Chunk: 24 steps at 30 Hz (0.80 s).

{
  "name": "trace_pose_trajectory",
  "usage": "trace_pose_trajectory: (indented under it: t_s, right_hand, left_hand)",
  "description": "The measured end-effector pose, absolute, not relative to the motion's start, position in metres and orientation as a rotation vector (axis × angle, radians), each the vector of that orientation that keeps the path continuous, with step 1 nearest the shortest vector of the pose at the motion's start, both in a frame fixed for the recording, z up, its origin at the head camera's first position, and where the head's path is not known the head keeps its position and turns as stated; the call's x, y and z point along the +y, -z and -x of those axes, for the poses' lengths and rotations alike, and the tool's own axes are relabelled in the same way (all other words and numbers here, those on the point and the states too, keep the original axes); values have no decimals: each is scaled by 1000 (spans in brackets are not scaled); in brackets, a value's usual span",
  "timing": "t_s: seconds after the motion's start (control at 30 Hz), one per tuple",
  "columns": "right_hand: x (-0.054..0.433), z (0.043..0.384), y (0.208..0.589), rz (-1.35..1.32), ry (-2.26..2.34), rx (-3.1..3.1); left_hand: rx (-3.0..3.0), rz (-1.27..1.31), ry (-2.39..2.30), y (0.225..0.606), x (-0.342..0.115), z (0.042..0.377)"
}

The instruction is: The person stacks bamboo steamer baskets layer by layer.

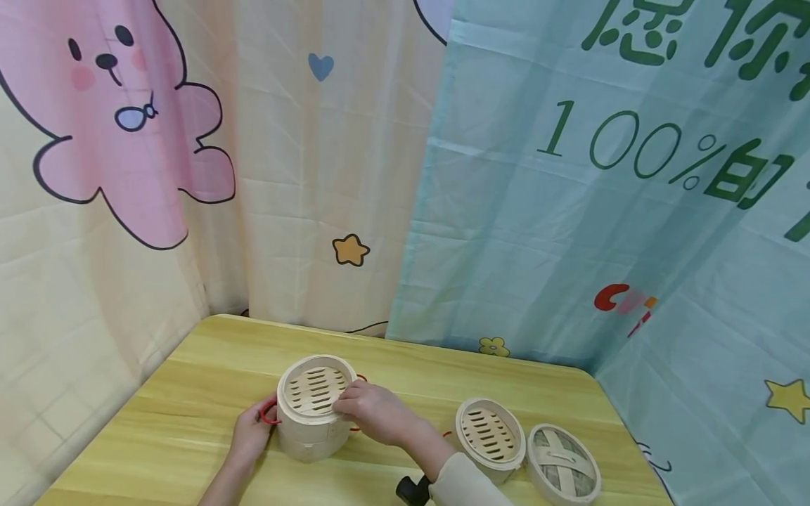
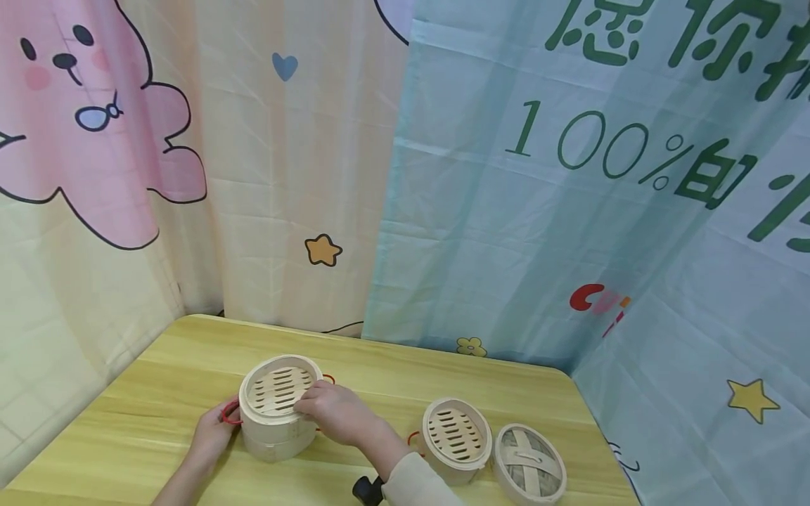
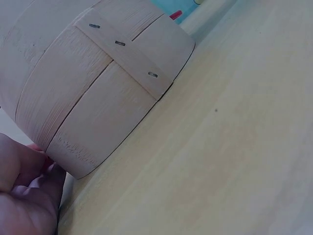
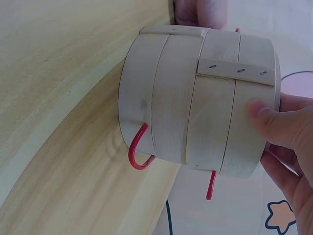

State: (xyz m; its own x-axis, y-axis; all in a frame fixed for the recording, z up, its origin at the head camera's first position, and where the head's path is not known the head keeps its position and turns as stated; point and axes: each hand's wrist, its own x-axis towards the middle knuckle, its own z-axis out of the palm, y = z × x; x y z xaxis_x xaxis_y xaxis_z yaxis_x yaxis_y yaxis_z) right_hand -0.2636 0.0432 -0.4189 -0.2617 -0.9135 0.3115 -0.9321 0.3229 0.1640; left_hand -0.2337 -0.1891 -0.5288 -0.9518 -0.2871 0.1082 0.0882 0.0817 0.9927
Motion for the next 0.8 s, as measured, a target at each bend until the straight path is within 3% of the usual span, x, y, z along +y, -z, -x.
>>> trace_pose_trajectory:
  t_s: [0.8]
  right_hand:
    - [42, 261, 421, -1590, -122, -2307]
  left_hand:
    - [-2142, -289, 1897, 529, -187, 235]
